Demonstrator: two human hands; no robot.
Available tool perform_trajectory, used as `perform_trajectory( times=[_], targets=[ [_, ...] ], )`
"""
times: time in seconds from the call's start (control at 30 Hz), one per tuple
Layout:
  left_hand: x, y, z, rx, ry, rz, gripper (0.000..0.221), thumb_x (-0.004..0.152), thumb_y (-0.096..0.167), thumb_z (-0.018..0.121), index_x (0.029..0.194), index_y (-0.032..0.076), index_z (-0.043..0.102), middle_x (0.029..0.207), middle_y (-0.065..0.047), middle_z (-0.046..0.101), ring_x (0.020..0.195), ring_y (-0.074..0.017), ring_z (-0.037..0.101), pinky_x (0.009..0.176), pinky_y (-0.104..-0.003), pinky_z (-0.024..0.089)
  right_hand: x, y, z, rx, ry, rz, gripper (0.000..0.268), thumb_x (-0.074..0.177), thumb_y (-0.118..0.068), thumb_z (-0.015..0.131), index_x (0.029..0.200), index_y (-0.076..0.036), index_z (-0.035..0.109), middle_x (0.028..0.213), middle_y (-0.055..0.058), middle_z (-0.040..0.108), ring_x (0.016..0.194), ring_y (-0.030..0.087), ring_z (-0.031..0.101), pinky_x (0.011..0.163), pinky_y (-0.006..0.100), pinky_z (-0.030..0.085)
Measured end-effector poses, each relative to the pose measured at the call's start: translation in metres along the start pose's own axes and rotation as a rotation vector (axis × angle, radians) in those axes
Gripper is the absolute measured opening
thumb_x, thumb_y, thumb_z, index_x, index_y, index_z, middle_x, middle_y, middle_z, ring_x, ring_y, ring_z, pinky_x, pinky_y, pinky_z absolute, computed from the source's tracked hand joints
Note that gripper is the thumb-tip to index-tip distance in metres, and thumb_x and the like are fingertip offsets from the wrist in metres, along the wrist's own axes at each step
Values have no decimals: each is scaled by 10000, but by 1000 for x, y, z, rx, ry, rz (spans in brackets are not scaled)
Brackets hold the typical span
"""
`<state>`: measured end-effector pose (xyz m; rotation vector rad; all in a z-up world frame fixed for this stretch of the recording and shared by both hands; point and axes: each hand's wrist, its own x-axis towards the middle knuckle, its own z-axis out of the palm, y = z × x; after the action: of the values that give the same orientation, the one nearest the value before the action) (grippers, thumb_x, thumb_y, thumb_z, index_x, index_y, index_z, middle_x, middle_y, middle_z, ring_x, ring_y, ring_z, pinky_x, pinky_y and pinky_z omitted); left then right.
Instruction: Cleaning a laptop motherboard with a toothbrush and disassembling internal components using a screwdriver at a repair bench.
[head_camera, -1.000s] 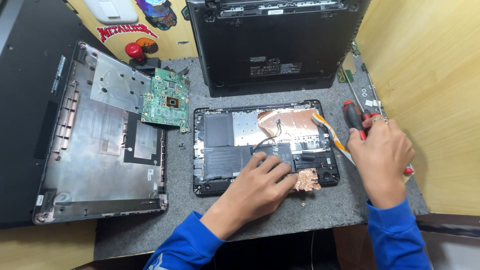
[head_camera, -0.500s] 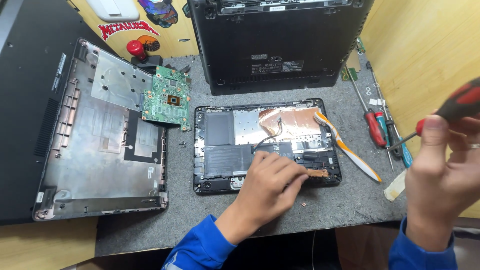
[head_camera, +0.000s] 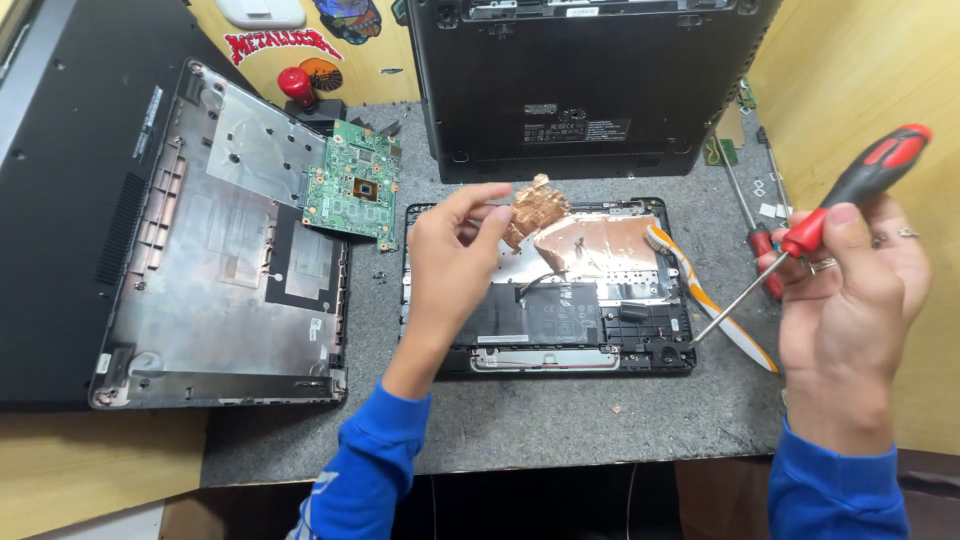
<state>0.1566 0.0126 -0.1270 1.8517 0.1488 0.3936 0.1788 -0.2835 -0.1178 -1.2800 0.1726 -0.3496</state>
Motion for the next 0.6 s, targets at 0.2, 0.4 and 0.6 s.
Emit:
perform_trajectory(
  times=[0.2, 0.4, 0.6],
  targets=[
    [22, -22, -16, 420, -278, -47, 226, 911, 197, 639, 1027, 141, 824, 954, -36, 822, 837, -203, 715, 784, -392, 539, 10, 39, 0, 28, -47, 119, 252, 974, -211, 691, 1168, -118, 560, 831, 43, 629, 735, 111, 658, 596, 222, 614],
    [27, -38, -3, 553, -293, 111, 211, 918, 178, 652, 1062, 142, 803, 940, -66, 806, 855, -303, 724, 708, -481, 548, 5, 45, 4, -28, -40, 29, 449, 936, -211, 723, 1326, -114, 524, 803, 44, 630, 743, 129, 673, 602, 260, 627],
    [24, -41, -9, 440, -303, 220, 195, 923, 154, 653, 1050, 132, 798, 911, -58, 782, 815, -257, 666, 710, -433, 515, 3, 48, 2, -28, -42, 9, 477, 923, -179, 720, 1336, -93, 498, 818, 74, 631, 736, 158, 678, 601, 288, 634]
  ],
)
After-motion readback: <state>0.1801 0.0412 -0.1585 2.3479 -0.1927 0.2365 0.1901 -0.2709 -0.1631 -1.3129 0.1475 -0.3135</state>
